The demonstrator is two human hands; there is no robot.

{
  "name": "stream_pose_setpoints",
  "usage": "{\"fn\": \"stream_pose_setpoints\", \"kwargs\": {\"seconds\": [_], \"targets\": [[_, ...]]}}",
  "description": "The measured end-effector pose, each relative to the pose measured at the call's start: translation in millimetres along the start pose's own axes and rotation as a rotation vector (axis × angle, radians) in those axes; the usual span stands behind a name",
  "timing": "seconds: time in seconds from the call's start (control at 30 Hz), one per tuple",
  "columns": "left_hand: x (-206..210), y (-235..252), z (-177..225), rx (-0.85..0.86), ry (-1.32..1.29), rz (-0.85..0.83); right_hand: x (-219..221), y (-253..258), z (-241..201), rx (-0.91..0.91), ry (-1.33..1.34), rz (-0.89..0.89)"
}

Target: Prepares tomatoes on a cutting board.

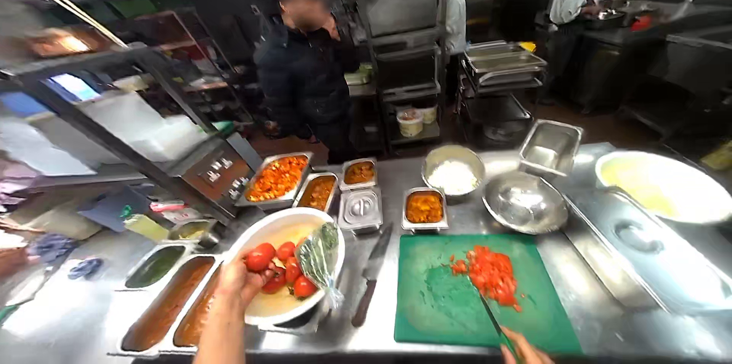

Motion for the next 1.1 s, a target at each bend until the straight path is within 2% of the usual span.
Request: {"fn": "stream_pose_setpoints", "kwargs": {"seconds": [0.1, 0.23, 0.37, 0.47, 0.67, 0.97, 1.1], "targets": [[-3, -2, -3, 0.067, 0.048, 0.0, 17, -4, -5, -0.067, -0.054, 0.003], [-7, -2, -3, 0.035, 0.161, 0.03, 60, 13, -25, -0.126, -0.125, -0.302], [15, -37, -7, -0.023, -0.029, -0.088, 79, 35, -27, -0.084, -0.224, -0.45], [15, -46, -2, -0.012, -0.116, -0.179, 87, 46, -31, -0.096, -0.251, -0.436], [22, -31, -5, 0.097, -0.054, -0.301, 99, 60, -26, -0.166, -0.337, -0.412], [32, -42, 0, 0.158, -0.075, -0.413, 81, 93, -7, -0.013, -0.421, -0.258], [34, -45, 3, 0.169, -0.08, -0.414, 72, 100, -2, -0.015, -0.437, -0.219]]}}
Point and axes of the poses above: each hand's wrist, its own y-axis towards the middle knuckle, its own x-axis out of the palm, z = x × y, the point moved 8 cm from there along y, towards the middle knuckle, and after that the axes turned 9 degrees about z, right-handed, at the moved point
